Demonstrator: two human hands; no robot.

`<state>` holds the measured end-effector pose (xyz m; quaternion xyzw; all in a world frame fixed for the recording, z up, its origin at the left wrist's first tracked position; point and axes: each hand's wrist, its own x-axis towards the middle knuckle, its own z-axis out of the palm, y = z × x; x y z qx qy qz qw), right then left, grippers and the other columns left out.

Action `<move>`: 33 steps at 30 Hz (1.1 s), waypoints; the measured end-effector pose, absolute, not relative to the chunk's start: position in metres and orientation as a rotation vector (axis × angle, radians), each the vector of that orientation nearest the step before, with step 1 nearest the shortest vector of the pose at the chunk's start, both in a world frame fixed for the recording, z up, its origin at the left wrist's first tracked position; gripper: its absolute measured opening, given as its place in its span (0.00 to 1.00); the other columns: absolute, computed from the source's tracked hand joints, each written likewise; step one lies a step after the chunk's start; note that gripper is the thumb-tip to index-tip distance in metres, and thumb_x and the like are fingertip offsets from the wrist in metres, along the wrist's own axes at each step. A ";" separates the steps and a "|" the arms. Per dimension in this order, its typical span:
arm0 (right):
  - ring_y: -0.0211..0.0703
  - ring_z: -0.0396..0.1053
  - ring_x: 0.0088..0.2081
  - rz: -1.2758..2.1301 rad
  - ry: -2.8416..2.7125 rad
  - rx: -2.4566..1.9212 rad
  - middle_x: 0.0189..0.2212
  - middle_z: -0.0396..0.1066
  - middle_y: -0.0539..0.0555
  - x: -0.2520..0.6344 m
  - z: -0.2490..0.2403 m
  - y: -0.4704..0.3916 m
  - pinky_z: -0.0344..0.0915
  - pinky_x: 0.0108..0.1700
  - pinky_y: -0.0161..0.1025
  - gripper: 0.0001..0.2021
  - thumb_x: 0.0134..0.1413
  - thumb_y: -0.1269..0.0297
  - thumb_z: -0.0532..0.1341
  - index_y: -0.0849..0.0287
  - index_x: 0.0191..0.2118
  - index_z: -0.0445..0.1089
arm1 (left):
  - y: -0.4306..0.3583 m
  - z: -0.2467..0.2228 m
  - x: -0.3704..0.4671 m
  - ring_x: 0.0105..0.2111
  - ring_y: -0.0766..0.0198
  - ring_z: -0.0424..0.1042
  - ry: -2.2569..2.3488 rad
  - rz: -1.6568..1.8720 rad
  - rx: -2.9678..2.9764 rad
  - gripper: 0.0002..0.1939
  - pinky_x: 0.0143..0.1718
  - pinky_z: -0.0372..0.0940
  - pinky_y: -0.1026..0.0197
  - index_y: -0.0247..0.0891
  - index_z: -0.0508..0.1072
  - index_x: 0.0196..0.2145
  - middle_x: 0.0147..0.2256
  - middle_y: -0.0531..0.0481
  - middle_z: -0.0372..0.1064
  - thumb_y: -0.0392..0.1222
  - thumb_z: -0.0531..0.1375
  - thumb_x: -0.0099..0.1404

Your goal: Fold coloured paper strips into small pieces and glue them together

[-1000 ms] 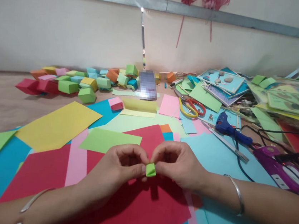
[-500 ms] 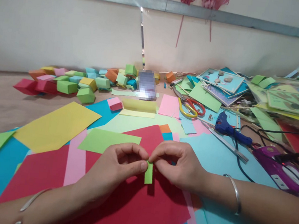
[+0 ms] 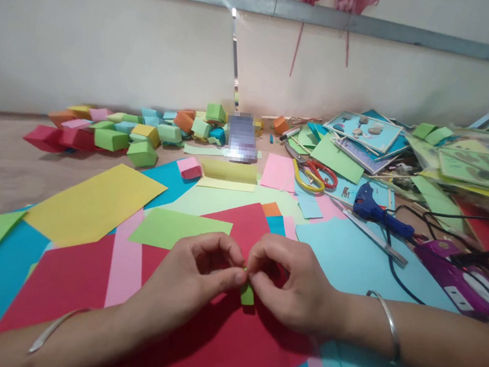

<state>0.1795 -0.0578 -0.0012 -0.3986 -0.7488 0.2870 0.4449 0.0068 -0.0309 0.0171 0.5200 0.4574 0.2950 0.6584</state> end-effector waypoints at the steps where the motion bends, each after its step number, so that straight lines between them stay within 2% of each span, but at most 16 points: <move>1: 0.33 0.62 0.25 0.695 -1.871 -0.963 0.23 0.67 0.47 0.180 -0.001 -0.057 0.61 0.29 0.30 0.08 0.50 0.78 0.55 0.57 0.27 0.63 | -0.030 0.016 0.006 0.19 0.69 0.64 1.026 0.674 1.166 0.11 0.22 0.59 0.68 0.37 0.72 0.20 0.18 0.56 0.68 0.41 0.72 0.47; 3: 0.35 0.64 0.27 0.638 -1.921 -0.889 0.25 0.69 0.49 0.183 -0.003 -0.055 0.64 0.31 0.32 0.09 0.53 0.78 0.54 0.57 0.29 0.65 | -0.028 0.012 0.005 0.18 0.71 0.62 1.010 0.701 1.129 0.14 0.20 0.57 0.69 0.37 0.71 0.20 0.17 0.57 0.65 0.43 0.73 0.46; 8: 0.41 0.69 0.36 0.430 -2.091 -0.714 0.34 0.72 0.57 0.187 -0.012 -0.049 0.69 0.37 0.36 0.11 0.60 0.78 0.51 0.59 0.41 0.68 | -0.025 0.007 0.002 0.19 0.72 0.61 1.035 0.784 1.025 0.18 0.21 0.58 0.69 0.38 0.69 0.22 0.18 0.60 0.64 0.45 0.74 0.47; 11: 0.40 0.70 0.36 0.386 -2.095 -0.773 0.33 0.72 0.55 0.187 -0.013 -0.049 0.69 0.38 0.35 0.08 0.63 0.75 0.52 0.58 0.38 0.67 | -0.026 0.007 0.003 0.19 0.72 0.61 1.037 0.791 1.016 0.18 0.21 0.58 0.70 0.38 0.69 0.22 0.18 0.60 0.64 0.45 0.75 0.48; 14: 0.40 0.70 0.35 0.395 -2.030 -0.832 0.31 0.72 0.54 0.186 -0.011 -0.051 0.68 0.39 0.36 0.06 0.62 0.74 0.55 0.59 0.35 0.66 | -0.029 0.007 0.004 0.21 0.72 0.63 1.020 0.815 1.003 0.16 0.23 0.60 0.70 0.38 0.71 0.23 0.19 0.59 0.66 0.45 0.75 0.48; 19: 0.36 0.66 0.30 0.590 -1.862 -0.990 0.27 0.70 0.50 0.184 -0.005 -0.053 0.64 0.34 0.34 0.05 0.57 0.74 0.59 0.59 0.31 0.66 | -0.031 0.005 0.001 0.23 0.70 0.67 1.042 0.826 1.009 0.14 0.25 0.63 0.69 0.38 0.75 0.26 0.23 0.56 0.72 0.45 0.74 0.49; 21: 0.35 0.65 0.29 0.701 -1.782 -1.059 0.27 0.69 0.48 0.182 -0.003 -0.054 0.63 0.34 0.33 0.05 0.55 0.74 0.61 0.58 0.31 0.66 | -0.031 0.006 0.000 0.22 0.70 0.67 1.048 0.813 1.028 0.12 0.23 0.62 0.70 0.38 0.76 0.26 0.22 0.56 0.72 0.43 0.74 0.49; 25: 0.35 0.66 0.30 0.803 -1.702 -1.060 0.27 0.71 0.48 0.181 0.000 -0.055 0.63 0.35 0.33 0.05 0.53 0.75 0.61 0.58 0.31 0.68 | -0.031 0.012 0.003 0.26 0.67 0.71 1.037 0.796 1.076 0.09 0.27 0.67 0.68 0.38 0.78 0.23 0.23 0.54 0.74 0.38 0.74 0.44; 28: 0.35 0.65 0.28 0.894 -1.662 -1.065 0.26 0.71 0.48 0.181 0.000 -0.054 0.63 0.33 0.33 0.06 0.50 0.75 0.61 0.58 0.27 0.70 | -0.030 0.014 0.004 0.23 0.70 0.69 1.046 0.772 1.126 0.07 0.25 0.64 0.70 0.37 0.78 0.20 0.21 0.55 0.72 0.37 0.73 0.44; 33: 0.33 0.64 0.25 1.216 -1.497 -1.103 0.22 0.69 0.47 0.181 -0.001 -0.052 0.61 0.29 0.32 0.04 0.46 0.72 0.64 0.60 0.24 0.70 | -0.029 0.010 0.001 0.19 0.72 0.65 1.021 0.692 1.139 0.08 0.22 0.59 0.71 0.37 0.77 0.22 0.16 0.57 0.69 0.39 0.72 0.49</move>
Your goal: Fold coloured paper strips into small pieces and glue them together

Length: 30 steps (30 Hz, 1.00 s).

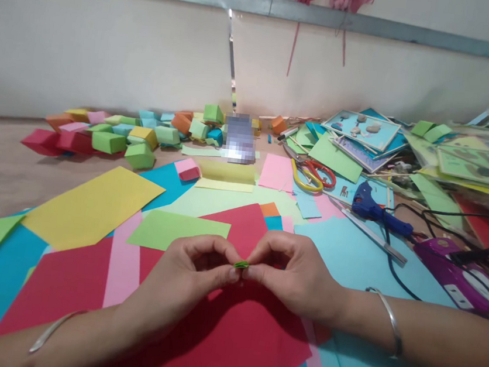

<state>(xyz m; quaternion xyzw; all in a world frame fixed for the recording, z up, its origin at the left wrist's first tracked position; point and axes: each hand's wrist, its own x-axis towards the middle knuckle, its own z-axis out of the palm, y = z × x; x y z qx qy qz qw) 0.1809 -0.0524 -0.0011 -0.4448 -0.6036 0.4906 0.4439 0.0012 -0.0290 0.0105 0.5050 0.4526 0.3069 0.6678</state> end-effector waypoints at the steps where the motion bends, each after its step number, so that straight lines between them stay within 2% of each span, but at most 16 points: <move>1: 0.33 0.64 0.25 1.257 -1.481 -1.109 0.22 0.69 0.47 0.180 -0.001 -0.052 0.61 0.28 0.32 0.04 0.46 0.71 0.64 0.60 0.24 0.69 | -0.029 0.009 0.000 0.19 0.72 0.65 1.009 0.684 1.127 0.08 0.22 0.59 0.71 0.37 0.76 0.22 0.16 0.57 0.69 0.39 0.72 0.49; 6: 0.34 0.66 0.25 1.283 -1.488 -1.057 0.23 0.69 0.47 0.177 -0.001 -0.054 0.63 0.28 0.32 0.02 0.47 0.72 0.61 0.60 0.28 0.69 | -0.029 0.005 -0.001 0.20 0.71 0.68 0.908 0.674 1.003 0.10 0.23 0.60 0.70 0.38 0.73 0.23 0.18 0.57 0.72 0.38 0.72 0.50; 11: 0.33 0.65 0.26 1.181 -1.530 -0.921 0.24 0.69 0.48 0.177 -0.002 -0.054 0.64 0.30 0.32 0.07 0.44 0.76 0.56 0.60 0.26 0.69 | -0.032 0.002 -0.002 0.20 0.71 0.68 0.834 0.674 0.953 0.09 0.24 0.60 0.70 0.38 0.74 0.24 0.19 0.57 0.72 0.37 0.72 0.52; 16: 0.32 0.62 0.23 1.301 -1.397 -0.944 0.21 0.67 0.46 0.178 -0.005 -0.050 0.60 0.26 0.31 0.05 0.43 0.74 0.58 0.60 0.25 0.70 | -0.030 0.003 -0.003 0.24 0.69 0.70 0.858 0.644 1.044 0.08 0.26 0.61 0.69 0.39 0.76 0.25 0.22 0.55 0.73 0.40 0.72 0.53; 21: 0.34 0.67 0.26 1.136 -1.503 -1.015 0.24 0.72 0.49 0.180 -0.005 -0.049 0.64 0.30 0.32 0.07 0.45 0.74 0.58 0.59 0.25 0.72 | -0.028 0.007 0.000 0.24 0.70 0.66 0.957 0.647 1.132 0.08 0.25 0.60 0.69 0.38 0.75 0.23 0.21 0.56 0.70 0.40 0.71 0.51; 24: 0.35 0.68 0.28 1.038 -1.615 -1.026 0.25 0.73 0.50 0.181 -0.003 -0.049 0.65 0.32 0.32 0.09 0.47 0.75 0.56 0.59 0.27 0.73 | -0.028 0.010 0.002 0.23 0.69 0.67 1.046 0.634 1.153 0.08 0.25 0.60 0.68 0.37 0.73 0.22 0.20 0.55 0.71 0.39 0.69 0.50; 28: 0.34 0.65 0.25 0.996 -1.687 -1.099 0.25 0.70 0.49 0.180 -0.001 -0.052 0.63 0.28 0.31 0.02 0.49 0.72 0.60 0.59 0.29 0.69 | -0.027 0.013 0.004 0.21 0.68 0.66 1.142 0.689 1.237 0.09 0.23 0.61 0.67 0.38 0.71 0.23 0.19 0.57 0.68 0.38 0.68 0.47; 30: 0.33 0.62 0.23 0.990 -1.702 -1.159 0.24 0.68 0.47 0.180 -0.001 -0.053 0.60 0.25 0.30 0.02 0.50 0.70 0.61 0.59 0.32 0.67 | -0.028 0.013 0.004 0.22 0.67 0.67 1.153 0.733 1.288 0.09 0.24 0.63 0.66 0.39 0.70 0.24 0.20 0.57 0.68 0.38 0.68 0.47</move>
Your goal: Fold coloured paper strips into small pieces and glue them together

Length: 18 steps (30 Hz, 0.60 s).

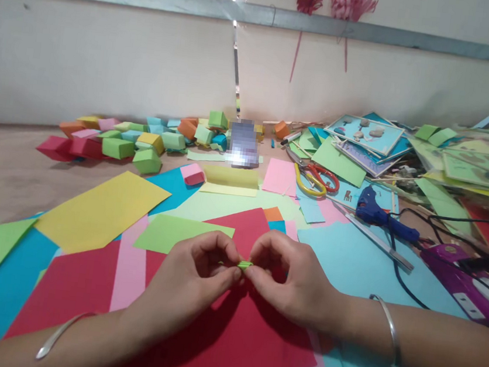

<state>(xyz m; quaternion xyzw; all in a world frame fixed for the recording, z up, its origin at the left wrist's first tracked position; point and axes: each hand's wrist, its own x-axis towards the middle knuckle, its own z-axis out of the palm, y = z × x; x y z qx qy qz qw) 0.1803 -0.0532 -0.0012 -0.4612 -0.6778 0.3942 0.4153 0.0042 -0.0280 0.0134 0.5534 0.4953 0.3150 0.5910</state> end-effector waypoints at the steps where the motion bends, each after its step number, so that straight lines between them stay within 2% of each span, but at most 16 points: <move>1: 0.33 0.62 0.24 0.965 -1.730 -1.180 0.25 0.68 0.47 0.180 -0.002 -0.054 0.60 0.26 0.30 0.02 0.52 0.70 0.60 0.59 0.33 0.67 | -0.028 0.013 0.004 0.23 0.67 0.68 1.150 0.755 1.310 0.09 0.24 0.64 0.65 0.39 0.70 0.25 0.21 0.57 0.68 0.38 0.67 0.48; 3: 0.35 0.63 0.26 0.856 -1.846 -1.181 0.26 0.69 0.49 0.181 -0.003 -0.054 0.60 0.30 0.32 0.02 0.56 0.70 0.57 0.60 0.34 0.67 | -0.030 0.013 0.004 0.23 0.66 0.69 1.133 0.806 1.362 0.08 0.25 0.66 0.65 0.39 0.70 0.25 0.22 0.57 0.68 0.38 0.66 0.49; 7: 0.36 0.58 0.26 0.524 -2.101 -1.048 0.23 0.65 0.51 0.182 -0.007 -0.053 0.55 0.29 0.34 0.11 0.61 0.71 0.50 0.59 0.28 0.63 | -0.033 0.013 0.003 0.23 0.67 0.70 1.084 0.839 1.442 0.07 0.25 0.66 0.66 0.39 0.70 0.25 0.23 0.57 0.68 0.36 0.66 0.50; 12: 0.37 0.58 0.26 0.356 -2.171 -0.928 0.24 0.65 0.51 0.185 -0.011 -0.053 0.54 0.29 0.34 0.12 0.63 0.71 0.49 0.59 0.29 0.63 | -0.032 0.015 0.002 0.25 0.63 0.73 1.035 0.668 1.397 0.11 0.26 0.68 0.62 0.39 0.73 0.33 0.27 0.53 0.72 0.39 0.67 0.50; 15: 0.37 0.55 0.25 0.261 -2.246 -0.906 0.22 0.64 0.50 0.189 -0.011 -0.053 0.52 0.27 0.35 0.12 0.63 0.69 0.49 0.59 0.27 0.63 | -0.030 0.016 0.002 0.25 0.62 0.70 1.090 0.546 1.565 0.06 0.26 0.65 0.62 0.38 0.75 0.28 0.24 0.51 0.72 0.43 0.64 0.55; 18: 0.37 0.49 0.22 0.182 -2.317 -0.885 0.20 0.61 0.48 0.190 -0.011 -0.054 0.45 0.24 0.37 0.11 0.58 0.70 0.50 0.58 0.25 0.62 | -0.030 0.018 0.000 0.26 0.62 0.68 1.085 0.474 1.842 0.08 0.28 0.61 0.62 0.38 0.76 0.23 0.23 0.51 0.72 0.42 0.61 0.57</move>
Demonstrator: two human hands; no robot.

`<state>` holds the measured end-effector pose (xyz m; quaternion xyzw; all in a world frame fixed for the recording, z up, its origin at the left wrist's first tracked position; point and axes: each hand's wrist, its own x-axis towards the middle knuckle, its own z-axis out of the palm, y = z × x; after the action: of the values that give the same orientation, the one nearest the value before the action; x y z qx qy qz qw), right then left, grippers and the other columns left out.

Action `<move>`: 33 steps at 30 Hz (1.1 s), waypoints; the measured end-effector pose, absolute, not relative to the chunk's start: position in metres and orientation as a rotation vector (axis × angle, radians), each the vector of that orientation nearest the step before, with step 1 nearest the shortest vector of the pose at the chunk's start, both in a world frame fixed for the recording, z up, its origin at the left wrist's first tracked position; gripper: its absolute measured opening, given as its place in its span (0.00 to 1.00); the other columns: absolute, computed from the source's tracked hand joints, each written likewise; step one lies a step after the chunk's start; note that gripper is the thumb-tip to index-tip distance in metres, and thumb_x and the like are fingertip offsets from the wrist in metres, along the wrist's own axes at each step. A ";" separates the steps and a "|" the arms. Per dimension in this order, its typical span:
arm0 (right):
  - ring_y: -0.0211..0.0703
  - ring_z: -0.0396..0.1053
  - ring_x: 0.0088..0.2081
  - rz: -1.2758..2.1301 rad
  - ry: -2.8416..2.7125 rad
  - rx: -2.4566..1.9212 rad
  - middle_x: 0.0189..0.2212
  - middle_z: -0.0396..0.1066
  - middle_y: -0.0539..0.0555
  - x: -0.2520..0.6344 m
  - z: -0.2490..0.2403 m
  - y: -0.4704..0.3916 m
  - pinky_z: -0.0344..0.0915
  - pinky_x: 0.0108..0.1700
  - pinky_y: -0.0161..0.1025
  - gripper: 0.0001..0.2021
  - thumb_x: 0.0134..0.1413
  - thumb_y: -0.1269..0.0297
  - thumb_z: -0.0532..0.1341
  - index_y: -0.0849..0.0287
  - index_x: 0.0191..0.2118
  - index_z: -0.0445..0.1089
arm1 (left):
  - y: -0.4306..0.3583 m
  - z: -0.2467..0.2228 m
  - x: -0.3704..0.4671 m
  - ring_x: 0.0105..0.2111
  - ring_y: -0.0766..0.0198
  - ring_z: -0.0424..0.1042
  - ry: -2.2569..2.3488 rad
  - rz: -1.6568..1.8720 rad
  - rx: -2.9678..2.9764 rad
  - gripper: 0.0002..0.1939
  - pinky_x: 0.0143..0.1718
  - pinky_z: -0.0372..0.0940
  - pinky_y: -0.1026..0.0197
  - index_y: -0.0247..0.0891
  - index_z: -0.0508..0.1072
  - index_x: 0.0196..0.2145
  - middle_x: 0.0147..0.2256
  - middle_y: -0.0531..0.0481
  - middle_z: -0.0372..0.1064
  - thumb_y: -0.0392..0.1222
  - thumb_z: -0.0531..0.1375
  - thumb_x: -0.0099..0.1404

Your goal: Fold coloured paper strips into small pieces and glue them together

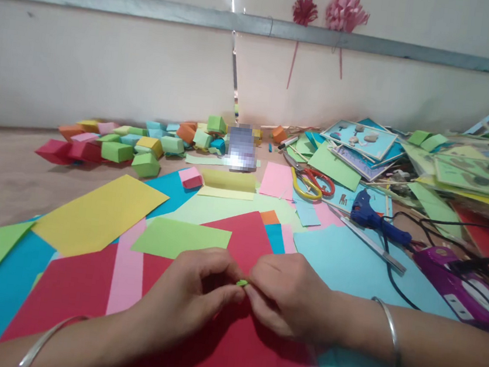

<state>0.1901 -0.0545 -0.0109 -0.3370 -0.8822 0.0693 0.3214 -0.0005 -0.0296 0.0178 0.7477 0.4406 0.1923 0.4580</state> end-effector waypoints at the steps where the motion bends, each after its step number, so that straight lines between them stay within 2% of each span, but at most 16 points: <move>1: 0.36 0.47 0.22 0.194 -2.326 -0.871 0.19 0.59 0.48 0.190 -0.011 -0.055 0.43 0.23 0.37 0.11 0.56 0.71 0.51 0.58 0.24 0.61 | -0.030 0.019 -0.002 0.25 0.62 0.67 1.064 0.439 1.892 0.09 0.28 0.60 0.63 0.38 0.75 0.22 0.22 0.51 0.71 0.42 0.61 0.57; 3: 0.35 0.44 0.21 0.314 -2.309 -0.830 0.18 0.56 0.46 0.189 -0.010 -0.058 0.40 0.23 0.37 0.09 0.51 0.72 0.52 0.57 0.22 0.58 | -0.031 0.021 -0.005 0.24 0.64 0.65 1.018 0.367 1.905 0.09 0.26 0.57 0.63 0.38 0.73 0.21 0.20 0.53 0.68 0.41 0.61 0.56; 6: 0.33 0.44 0.21 0.722 -2.210 -0.760 0.17 0.51 0.44 0.187 -0.005 -0.062 0.43 0.23 0.34 0.09 0.45 0.72 0.53 0.57 0.19 0.52 | -0.034 0.026 -0.008 0.23 0.66 0.62 0.910 0.313 1.775 0.10 0.25 0.55 0.65 0.38 0.71 0.19 0.20 0.55 0.65 0.42 0.63 0.55; 9: 0.30 0.48 0.20 1.258 -2.041 -0.738 0.18 0.51 0.43 0.188 0.003 -0.063 0.48 0.21 0.29 0.08 0.44 0.72 0.54 0.57 0.20 0.55 | -0.034 0.029 -0.009 0.23 0.66 0.60 0.779 0.245 1.543 0.13 0.24 0.54 0.65 0.38 0.70 0.19 0.21 0.55 0.63 0.46 0.66 0.53; 11: 0.29 0.50 0.20 1.465 -1.953 -0.782 0.18 0.53 0.43 0.189 0.009 -0.062 0.50 0.21 0.27 0.07 0.47 0.72 0.54 0.58 0.21 0.58 | -0.034 0.029 -0.008 0.23 0.67 0.59 0.769 0.243 1.492 0.15 0.23 0.54 0.65 0.38 0.68 0.19 0.21 0.56 0.62 0.48 0.66 0.53; 13: 0.29 0.50 0.20 1.382 -2.011 -0.852 0.18 0.53 0.43 0.191 0.013 -0.059 0.50 0.22 0.28 0.08 0.50 0.72 0.54 0.58 0.22 0.58 | -0.034 0.026 -0.007 0.22 0.66 0.59 0.815 0.295 1.590 0.15 0.23 0.54 0.65 0.39 0.66 0.20 0.20 0.56 0.62 0.49 0.64 0.55; 16: 0.31 0.49 0.22 1.053 -2.219 -0.889 0.20 0.54 0.44 0.193 0.016 -0.056 0.48 0.24 0.31 0.13 0.56 0.67 0.57 0.59 0.22 0.59 | -0.035 0.021 -0.007 0.22 0.66 0.60 0.918 0.378 1.804 0.15 0.23 0.54 0.66 0.39 0.66 0.20 0.19 0.55 0.63 0.47 0.61 0.60; 18: 0.32 0.51 0.23 1.037 -2.240 -0.869 0.20 0.55 0.45 0.194 0.016 -0.055 0.48 0.24 0.32 0.14 0.58 0.65 0.59 0.60 0.22 0.60 | -0.034 0.019 -0.007 0.21 0.67 0.60 0.899 0.408 1.885 0.16 0.22 0.54 0.66 0.39 0.66 0.20 0.19 0.55 0.64 0.48 0.61 0.61; 24: 0.29 0.52 0.21 1.621 -1.869 -0.731 0.18 0.57 0.43 0.192 0.010 -0.061 0.51 0.23 0.28 0.12 0.54 0.68 0.62 0.61 0.22 0.64 | -0.032 0.021 -0.015 0.23 0.67 0.64 0.533 0.386 1.917 0.13 0.25 0.58 0.66 0.40 0.69 0.23 0.22 0.54 0.68 0.44 0.62 0.64; 27: 0.28 0.55 0.22 1.898 -1.683 -0.581 0.21 0.61 0.45 0.189 0.011 -0.066 0.54 0.23 0.27 0.11 0.54 0.68 0.62 0.61 0.23 0.63 | -0.040 0.023 -0.018 0.24 0.65 0.68 0.465 0.353 1.901 0.13 0.26 0.61 0.66 0.42 0.69 0.23 0.23 0.52 0.71 0.45 0.62 0.65; 29: 0.29 0.57 0.22 1.954 -1.721 -0.544 0.21 0.60 0.45 0.189 0.011 -0.067 0.54 0.23 0.26 0.11 0.55 0.67 0.61 0.60 0.24 0.63 | -0.047 0.018 -0.018 0.24 0.64 0.69 0.461 0.354 1.941 0.13 0.25 0.62 0.66 0.43 0.70 0.24 0.24 0.50 0.72 0.47 0.60 0.66; 31: 0.30 0.56 0.21 1.704 -2.000 -0.575 0.19 0.57 0.44 0.189 0.010 -0.068 0.53 0.23 0.28 0.14 0.56 0.66 0.61 0.58 0.22 0.60 | -0.054 0.007 -0.017 0.21 0.64 0.67 0.486 0.423 2.064 0.15 0.22 0.59 0.65 0.43 0.70 0.23 0.22 0.49 0.70 0.47 0.57 0.67; 33: 0.32 0.53 0.21 1.214 -2.323 -0.638 0.17 0.55 0.45 0.189 0.007 -0.068 0.50 0.22 0.32 0.17 0.55 0.67 0.61 0.56 0.20 0.54 | -0.060 -0.007 -0.016 0.16 0.67 0.55 0.558 0.553 2.207 0.19 0.16 0.49 0.62 0.42 0.68 0.19 0.16 0.52 0.61 0.47 0.55 0.67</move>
<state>0.1892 -0.0685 0.0075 -0.2307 -0.8401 0.4389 0.2200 -0.0164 -0.0599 -0.0069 0.8679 0.2196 0.2174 0.3888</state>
